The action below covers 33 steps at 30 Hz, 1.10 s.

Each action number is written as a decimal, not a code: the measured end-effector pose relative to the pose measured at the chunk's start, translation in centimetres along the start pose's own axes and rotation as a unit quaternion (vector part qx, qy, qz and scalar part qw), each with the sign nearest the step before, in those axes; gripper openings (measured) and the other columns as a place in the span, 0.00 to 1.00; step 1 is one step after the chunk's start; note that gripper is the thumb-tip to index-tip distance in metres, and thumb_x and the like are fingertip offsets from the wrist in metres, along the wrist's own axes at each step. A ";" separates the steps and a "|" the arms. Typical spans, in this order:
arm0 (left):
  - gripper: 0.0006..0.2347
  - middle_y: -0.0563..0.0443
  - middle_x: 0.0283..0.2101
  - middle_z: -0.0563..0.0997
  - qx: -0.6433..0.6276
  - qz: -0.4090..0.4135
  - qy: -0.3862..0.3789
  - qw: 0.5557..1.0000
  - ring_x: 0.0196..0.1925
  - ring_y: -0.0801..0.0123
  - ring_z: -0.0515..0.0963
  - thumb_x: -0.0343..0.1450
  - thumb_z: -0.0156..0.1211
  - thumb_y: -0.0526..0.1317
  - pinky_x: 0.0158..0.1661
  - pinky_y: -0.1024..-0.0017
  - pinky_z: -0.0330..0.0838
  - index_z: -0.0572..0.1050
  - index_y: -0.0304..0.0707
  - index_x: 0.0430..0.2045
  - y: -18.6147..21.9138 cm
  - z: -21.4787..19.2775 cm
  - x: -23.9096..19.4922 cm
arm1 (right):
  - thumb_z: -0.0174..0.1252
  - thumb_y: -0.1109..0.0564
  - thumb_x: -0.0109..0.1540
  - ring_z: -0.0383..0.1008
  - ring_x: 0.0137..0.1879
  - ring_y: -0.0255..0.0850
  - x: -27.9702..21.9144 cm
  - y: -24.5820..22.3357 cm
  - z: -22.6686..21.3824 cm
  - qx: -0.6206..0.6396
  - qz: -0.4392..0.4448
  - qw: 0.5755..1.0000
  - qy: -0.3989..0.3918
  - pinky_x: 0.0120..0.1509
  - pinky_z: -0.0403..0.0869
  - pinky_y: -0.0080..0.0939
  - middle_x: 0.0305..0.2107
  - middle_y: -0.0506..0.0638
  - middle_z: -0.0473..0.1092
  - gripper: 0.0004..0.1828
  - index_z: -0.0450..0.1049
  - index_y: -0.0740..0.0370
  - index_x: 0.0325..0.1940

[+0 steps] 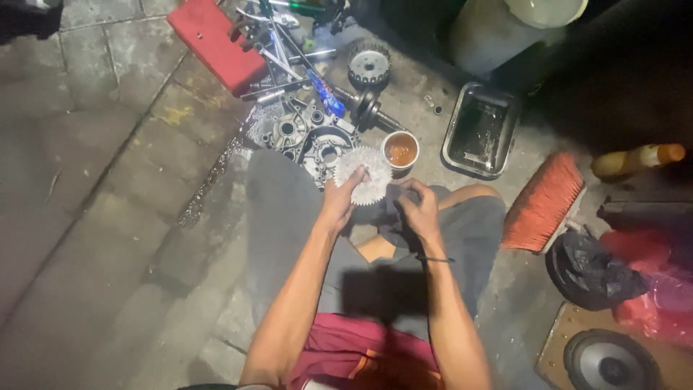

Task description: Cleaning a metal motorcycle gear using a cloth to remove oil and debris

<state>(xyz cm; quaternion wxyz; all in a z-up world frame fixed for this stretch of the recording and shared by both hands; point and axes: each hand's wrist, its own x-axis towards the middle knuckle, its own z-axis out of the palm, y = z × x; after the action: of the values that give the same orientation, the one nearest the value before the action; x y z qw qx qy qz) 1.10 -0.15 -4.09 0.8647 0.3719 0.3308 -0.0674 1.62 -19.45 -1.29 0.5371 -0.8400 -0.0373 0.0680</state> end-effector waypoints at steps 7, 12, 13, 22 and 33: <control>0.13 0.42 0.36 0.84 0.085 0.002 -0.023 0.996 0.41 0.66 0.83 0.68 0.72 0.42 0.42 0.63 0.81 0.80 0.32 0.37 1.0 1.8 -1.1 | 0.73 0.52 0.55 0.74 0.48 0.39 -0.2 0.7 -0.3 0.010 0.047 0.997 0.056 0.60 0.69 0.42 0.33 0.49 0.76 0.12 0.80 0.57 0.39; 0.12 0.46 0.34 0.84 0.177 -0.015 -0.047 0.983 0.40 0.67 0.83 0.66 0.75 0.45 0.43 0.61 0.81 0.82 0.36 0.33 0.4 0.8 -1.2 | 0.75 0.54 0.57 0.74 0.46 0.41 0.5 0.8 0.5 -0.004 0.036 0.990 0.134 0.56 0.68 0.42 0.33 0.53 0.75 0.13 0.79 0.59 0.40; 0.12 0.46 0.34 0.84 0.176 -0.014 -0.046 0.983 0.40 0.67 0.83 0.66 0.75 0.45 0.43 0.61 0.81 0.82 0.36 0.33 0.6 0.7 -1.3 | 0.75 0.54 0.57 0.74 0.46 0.41 0.4 0.6 0.4 -0.003 0.035 0.991 0.132 0.56 0.68 0.42 0.33 0.53 0.75 0.13 0.79 0.59 0.40; 0.11 0.46 0.33 0.84 0.139 0.031 -0.018 0.990 0.39 0.69 0.82 0.66 0.73 0.45 0.43 0.67 0.78 0.83 0.35 0.26 1.5 1.4 -2.6 | 0.72 0.54 0.59 0.71 0.64 0.57 -1.7 -4.8 -0.8 0.032 0.113 0.992 0.036 0.69 0.65 0.59 0.49 0.61 0.76 0.19 0.80 0.63 0.51; 0.10 0.47 0.31 0.84 0.196 0.022 -0.055 0.979 0.38 0.68 0.83 0.67 0.72 0.46 0.43 0.64 0.79 0.83 0.37 0.27 1.9 0.5 -3.0 | 0.74 0.50 0.57 0.73 0.61 0.56 0.1 -2.6 0.3 0.000 0.116 0.992 0.059 0.71 0.63 0.55 0.42 0.59 0.78 0.17 0.82 0.60 0.46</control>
<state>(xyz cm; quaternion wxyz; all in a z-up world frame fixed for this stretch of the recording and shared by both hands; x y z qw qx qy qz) -0.29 0.45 -0.79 0.7932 0.5371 0.2546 -0.1325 1.71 -18.09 0.91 0.5265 -0.8414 0.0917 0.0800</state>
